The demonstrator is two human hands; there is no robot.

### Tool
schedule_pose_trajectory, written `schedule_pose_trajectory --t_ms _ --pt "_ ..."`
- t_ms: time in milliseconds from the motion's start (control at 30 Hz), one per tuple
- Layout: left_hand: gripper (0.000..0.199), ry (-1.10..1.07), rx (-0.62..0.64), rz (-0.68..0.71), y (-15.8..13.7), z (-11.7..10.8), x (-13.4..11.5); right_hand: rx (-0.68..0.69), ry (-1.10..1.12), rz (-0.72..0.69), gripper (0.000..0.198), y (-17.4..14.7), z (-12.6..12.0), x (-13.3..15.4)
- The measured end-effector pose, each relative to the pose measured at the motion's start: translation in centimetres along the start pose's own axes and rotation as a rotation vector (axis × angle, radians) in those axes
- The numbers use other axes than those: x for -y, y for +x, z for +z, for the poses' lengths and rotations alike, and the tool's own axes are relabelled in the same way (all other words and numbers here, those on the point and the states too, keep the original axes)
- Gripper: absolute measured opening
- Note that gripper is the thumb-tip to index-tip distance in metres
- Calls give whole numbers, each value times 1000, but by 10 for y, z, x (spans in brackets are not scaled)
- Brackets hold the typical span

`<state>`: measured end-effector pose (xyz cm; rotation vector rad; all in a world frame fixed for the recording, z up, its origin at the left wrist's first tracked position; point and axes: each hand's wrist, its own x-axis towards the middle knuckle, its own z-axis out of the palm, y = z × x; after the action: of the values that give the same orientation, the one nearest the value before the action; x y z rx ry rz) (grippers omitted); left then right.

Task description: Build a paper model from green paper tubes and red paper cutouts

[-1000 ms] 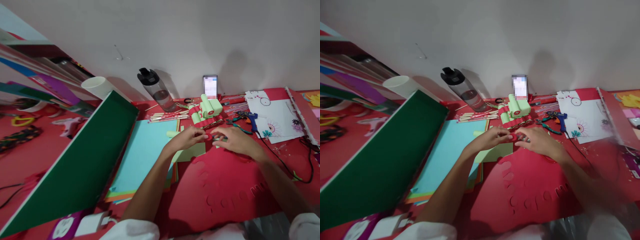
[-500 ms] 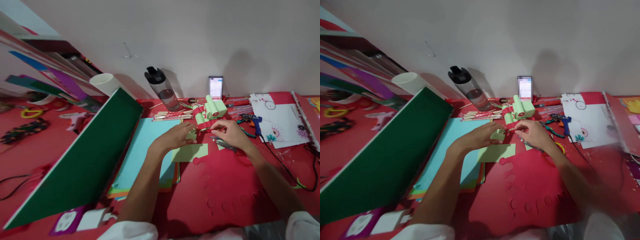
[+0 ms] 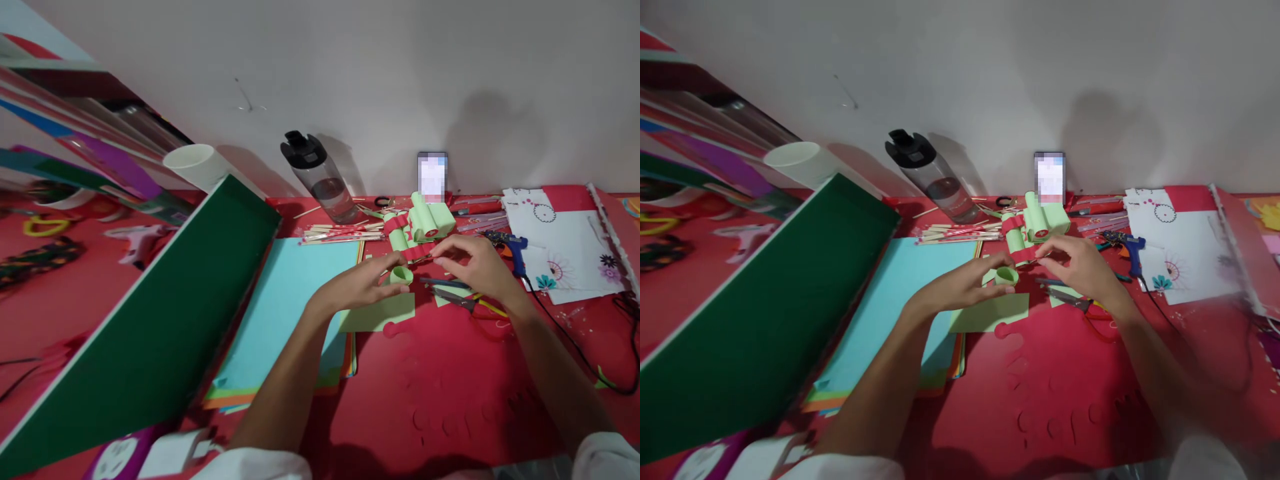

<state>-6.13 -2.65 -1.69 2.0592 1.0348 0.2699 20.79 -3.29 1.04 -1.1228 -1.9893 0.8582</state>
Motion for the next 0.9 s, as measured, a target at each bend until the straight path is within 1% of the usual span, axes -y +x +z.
schedule_pose_trajectory --t_ms 100,200,267,367,433,500,533,600,700,800,900 --pt "41 -209 -55 82 8 13 1 -31 -10 -69 11 -2 -2 2" --pt "39 -441 -66 81 17 29 9 -28 -13 -96 13 -3 0 1" --pt "44 -599 -73 92 20 37 13 -4 -22 -115 15 -4 3 1" --pt "52 -712 -94 128 22 46 16 8 -41 -172 14 -5 7 1" --pt "54 -718 -129 126 22 48 16 -13 -55 -228 13 -5 10 2" --pt "55 -673 -168 113 23 49 16 -48 -72 -302 13 -6 14 3" --pt "53 -636 -170 110 24 50 16 -59 -82 -339 14 -6 16 3" --pt "44 -570 -127 128 26 49 17 -64 -107 -402 17 -8 20 4" --pt "32 -541 -41 189 28 49 18 -32 -152 -443 21 -10 27 4" --pt "29 -538 -67 206 29 50 17 -4 -186 -455 24 -12 31 5" --pt "31 -540 -110 195 31 52 14 7 -227 -510 24 -12 32 5"
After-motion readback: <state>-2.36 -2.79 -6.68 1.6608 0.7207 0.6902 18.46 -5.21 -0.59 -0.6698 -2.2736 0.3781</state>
